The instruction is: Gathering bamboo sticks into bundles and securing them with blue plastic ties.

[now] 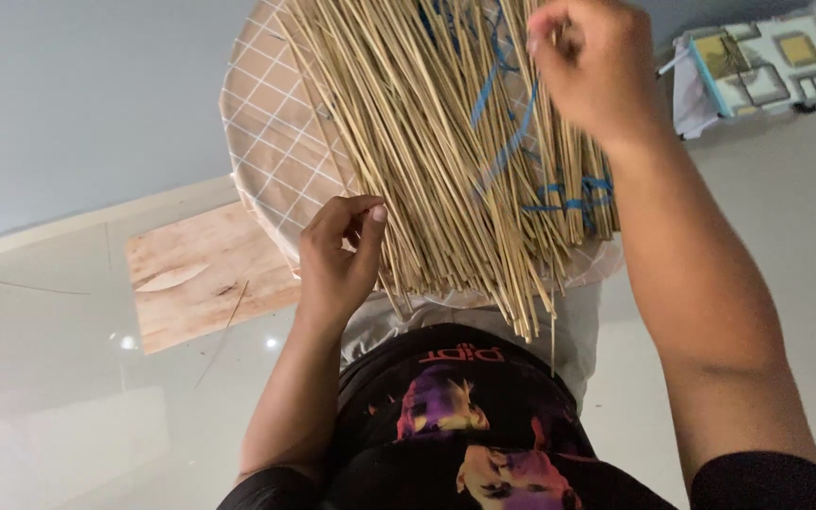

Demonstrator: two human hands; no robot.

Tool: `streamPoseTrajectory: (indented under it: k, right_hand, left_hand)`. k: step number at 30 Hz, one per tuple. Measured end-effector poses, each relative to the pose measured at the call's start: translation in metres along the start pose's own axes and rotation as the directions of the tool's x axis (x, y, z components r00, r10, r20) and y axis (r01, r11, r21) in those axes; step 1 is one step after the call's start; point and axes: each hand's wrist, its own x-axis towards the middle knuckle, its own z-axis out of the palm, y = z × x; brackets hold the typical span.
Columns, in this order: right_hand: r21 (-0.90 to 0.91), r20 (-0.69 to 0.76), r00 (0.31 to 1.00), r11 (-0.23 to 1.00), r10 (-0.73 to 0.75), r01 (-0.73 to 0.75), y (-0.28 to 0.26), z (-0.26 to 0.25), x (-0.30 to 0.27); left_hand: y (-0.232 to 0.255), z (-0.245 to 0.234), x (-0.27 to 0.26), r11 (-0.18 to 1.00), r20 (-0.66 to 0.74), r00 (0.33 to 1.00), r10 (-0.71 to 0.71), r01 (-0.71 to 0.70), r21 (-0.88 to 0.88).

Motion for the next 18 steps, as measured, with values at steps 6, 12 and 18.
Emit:
streamPoseTrajectory:
  k: [6, 12, 18]
  right_hand:
    - [-0.145, 0.167, 0.975, 0.982, 0.145, -0.121, 0.041, 0.034, 0.022]
    - [-0.614, 0.637, 0.259, 0.681, 0.726, -0.398, -0.090, 0.017, -0.012]
    - [-0.481, 0.676, 0.416, 0.792, 0.608, -0.376, -0.103, 0.026, -0.036]
  left_hand:
    - [-0.033, -0.013, 0.003, 0.989, -0.054, 0.995, -0.080, 0.087, 0.122]
    - [-0.082, -0.012, 0.001, 0.980, -0.145, 0.978, -0.150, 0.166, 0.109]
    - [-0.092, -0.010, 0.002, 0.982, -0.148, 0.978, -0.144, 0.160, 0.102]
